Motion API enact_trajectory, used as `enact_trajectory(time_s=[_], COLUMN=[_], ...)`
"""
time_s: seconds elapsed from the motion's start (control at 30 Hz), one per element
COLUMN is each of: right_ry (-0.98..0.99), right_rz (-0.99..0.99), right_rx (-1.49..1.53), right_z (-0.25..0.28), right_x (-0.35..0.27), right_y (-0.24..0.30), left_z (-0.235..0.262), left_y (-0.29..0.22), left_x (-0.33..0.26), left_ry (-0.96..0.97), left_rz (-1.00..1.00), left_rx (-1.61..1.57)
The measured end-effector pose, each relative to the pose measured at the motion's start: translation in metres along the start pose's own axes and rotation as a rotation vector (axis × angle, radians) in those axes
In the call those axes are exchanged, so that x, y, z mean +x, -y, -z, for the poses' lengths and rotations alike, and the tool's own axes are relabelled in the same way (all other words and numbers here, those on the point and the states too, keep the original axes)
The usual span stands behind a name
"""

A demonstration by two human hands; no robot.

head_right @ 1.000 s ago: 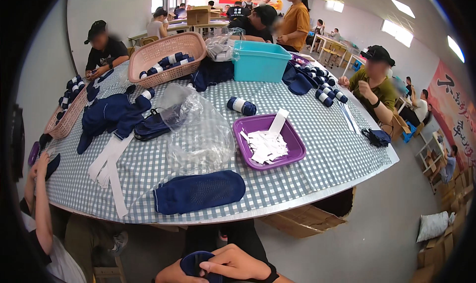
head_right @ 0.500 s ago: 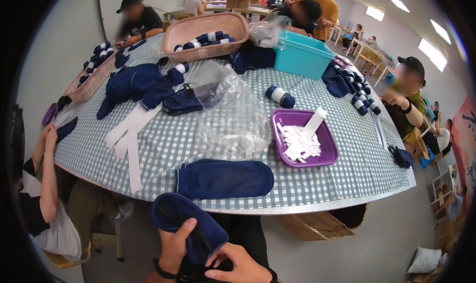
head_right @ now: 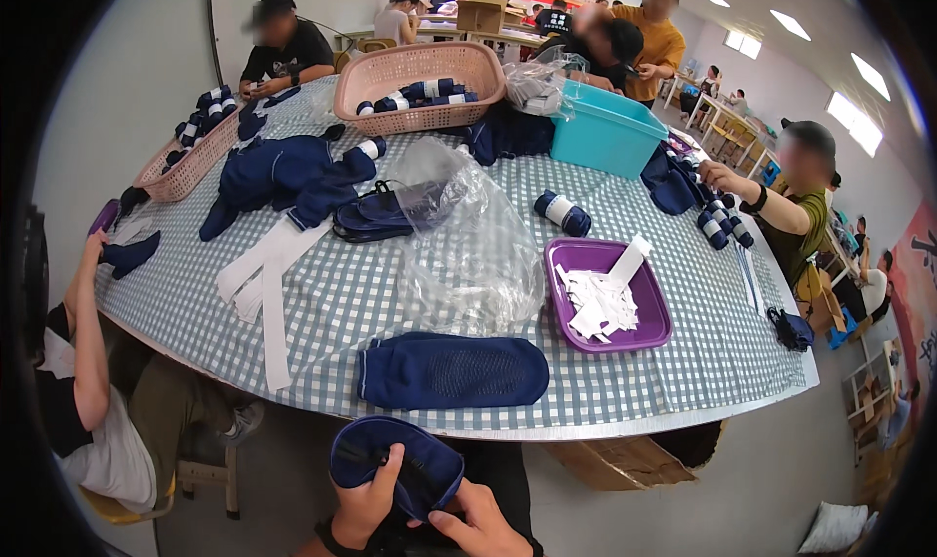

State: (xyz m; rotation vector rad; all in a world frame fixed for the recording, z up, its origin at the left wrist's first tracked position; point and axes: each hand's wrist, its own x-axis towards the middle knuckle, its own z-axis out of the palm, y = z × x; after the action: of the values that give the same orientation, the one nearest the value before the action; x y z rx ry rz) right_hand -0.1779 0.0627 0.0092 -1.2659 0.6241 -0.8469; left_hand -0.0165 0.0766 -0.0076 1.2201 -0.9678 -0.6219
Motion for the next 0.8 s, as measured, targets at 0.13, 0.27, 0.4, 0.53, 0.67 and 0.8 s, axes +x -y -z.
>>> enact_trajectory(time_s=[0.13,0.27,0.4,0.53,0.67,0.8], right_ry=[0.09,-0.025,-0.087,-0.039,-0.072,-0.046], right_rz=[-0.045,0.062,-0.076,-0.193,-0.125,-0.18], right_rx=[-0.334,-0.298,-0.046,0.043,0.123,0.091], right_z=[-0.002,-0.008,-0.011,-0.003,-0.002,0.006], right_x=[0.006,0.009,0.004,-0.006,-0.006,-0.002], right_y=[0.013,-0.004,-0.013,-0.024,-0.023,-0.012], left_z=[0.004,0.003,0.002,0.0,0.006,0.0], left_y=[0.007,0.007,0.005,0.003,0.004,0.004], left_x=[-0.004,-0.001,-0.001,0.0,-0.004,0.0], left_ry=[0.056,0.052,0.045,-0.033,0.023,0.057], left_rz=[0.012,-0.014,0.06,0.012,0.065,0.098], left_rx=[0.021,0.002,-0.05,-0.118,-0.156,-0.169])
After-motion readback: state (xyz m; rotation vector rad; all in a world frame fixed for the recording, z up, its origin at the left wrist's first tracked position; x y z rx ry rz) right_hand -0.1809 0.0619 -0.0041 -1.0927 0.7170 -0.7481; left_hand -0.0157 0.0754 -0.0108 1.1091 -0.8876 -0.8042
